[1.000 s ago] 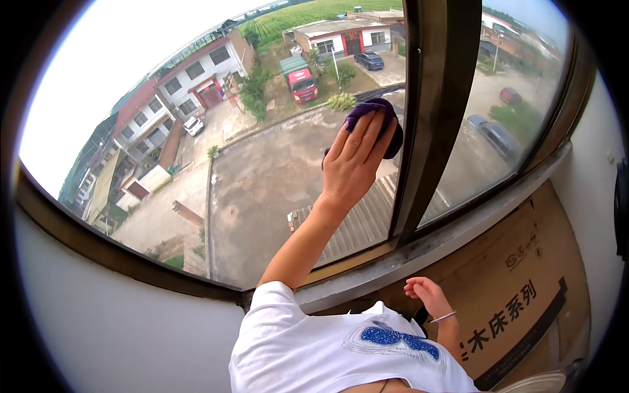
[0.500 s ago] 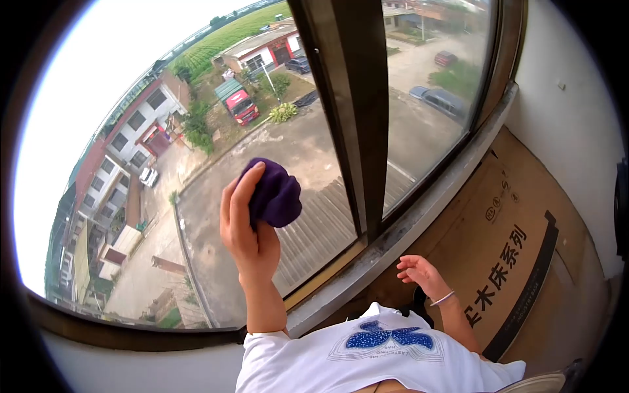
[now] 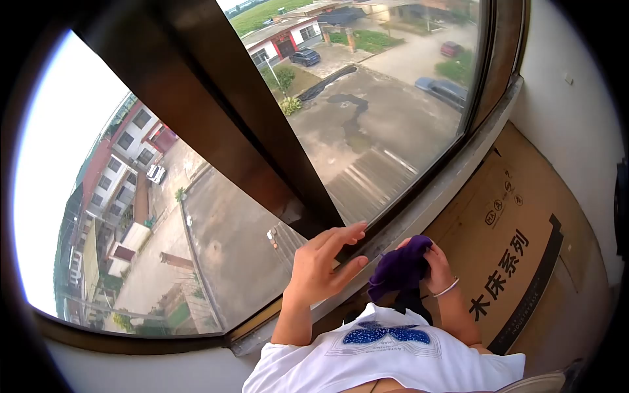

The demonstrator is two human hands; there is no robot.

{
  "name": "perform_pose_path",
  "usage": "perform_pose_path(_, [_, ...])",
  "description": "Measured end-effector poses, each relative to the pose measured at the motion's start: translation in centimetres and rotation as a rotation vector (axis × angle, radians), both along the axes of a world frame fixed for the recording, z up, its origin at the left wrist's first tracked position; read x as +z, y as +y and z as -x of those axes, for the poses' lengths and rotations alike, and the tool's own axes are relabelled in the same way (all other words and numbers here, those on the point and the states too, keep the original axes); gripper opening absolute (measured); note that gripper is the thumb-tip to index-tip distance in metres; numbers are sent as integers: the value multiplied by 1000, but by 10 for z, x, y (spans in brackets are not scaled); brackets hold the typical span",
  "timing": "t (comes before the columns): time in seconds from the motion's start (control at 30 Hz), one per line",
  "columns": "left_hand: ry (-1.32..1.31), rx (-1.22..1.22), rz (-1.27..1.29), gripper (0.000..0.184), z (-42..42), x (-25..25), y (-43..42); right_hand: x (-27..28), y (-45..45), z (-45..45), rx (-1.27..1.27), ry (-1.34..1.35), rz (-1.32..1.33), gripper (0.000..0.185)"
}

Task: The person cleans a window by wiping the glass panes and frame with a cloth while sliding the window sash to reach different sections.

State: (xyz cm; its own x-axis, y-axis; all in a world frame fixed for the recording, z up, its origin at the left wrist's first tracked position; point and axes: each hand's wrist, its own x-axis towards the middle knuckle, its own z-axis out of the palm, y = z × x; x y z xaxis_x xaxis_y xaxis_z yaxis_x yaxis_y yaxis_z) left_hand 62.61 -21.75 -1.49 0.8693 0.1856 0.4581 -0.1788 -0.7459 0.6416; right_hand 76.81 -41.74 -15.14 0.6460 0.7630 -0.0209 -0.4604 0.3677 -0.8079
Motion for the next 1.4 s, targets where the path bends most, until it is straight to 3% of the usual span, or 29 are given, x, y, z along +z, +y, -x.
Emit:
perform_pose_path(0.03, [-228, 144, -45, 39, -12, -4, 2, -8, -11, -20, -71, 21, 86, 21])
perform_pose_path(0.1, [-519, 561, -196, 37, -27, -8, 7, -31, -28, -71, -108, -427, 344, 19])
perform_pose_path(0.13, [-515, 613, -208, 37, -35, -6, 7, -24, -35, -88, -97, -373, 391, 18])
perform_pose_path(0.17, [-601, 876, -283, 42, -43, -1, 8, -16, -45, -104, -47, -388, 380, 18])
perform_pose_path(0.2, [-689, 1138, -362, 48, -53, 1, 10, -11, -55, -121, 22, -591, 593, 18])
perform_pose_path(0.23, [-696, 1185, -380, 48, -63, 2, 17, -11, -62, -139, 80, -802, 798, 18])
perform_pose_path(0.3, [-820, 1298, -567, 54, -74, -4, 33, -40, -76, -177, 161, -820, 776, 19])
perform_pose_path(0.37, [-768, 1322, -526, 64, -83, -22, 46, -42, -69, -201, 216, -847, 753, 20])
perform_pose_path(0.43, [-704, 1399, -633, 69, -88, -25, 46, -19, -58, -208, 215, -160, 377, 29])
perform_pose_path(0.47, [-727, 1430, -631, 69, -89, -26, 48, -11, -52, -217, 221, -50, 285, 39])
perform_pose_path(0.6, [-733, 1446, -569, 67, -86, -27, 45, 40, -18, -224, 190, -129, 38, 56])
perform_pose_path(0.73, [-742, 1395, -548, 71, -81, -29, 45, 109, 23, -222, 137, -235, -256, 58])
perform_pose_path(0.83, [-691, 1382, -539, 73, -75, -38, 44, 146, 45, -213, 48, -874, -350, 72])
perform_pose_path(0.93, [-669, 1285, -475, 82, -63, -49, 44, 200, 77, -178, 36, -1162, -376, 72])
perform_pose_path(1.17, [-692, 1249, -512, 76, -71, -77, 55, 287, 198, -76, 189, -1779, -409, 71])
perform_pose_path(1.4, [-684, 1075, -464, 75, -97, -83, 50, 358, 253, -61, -219, -1902, -694, 56])
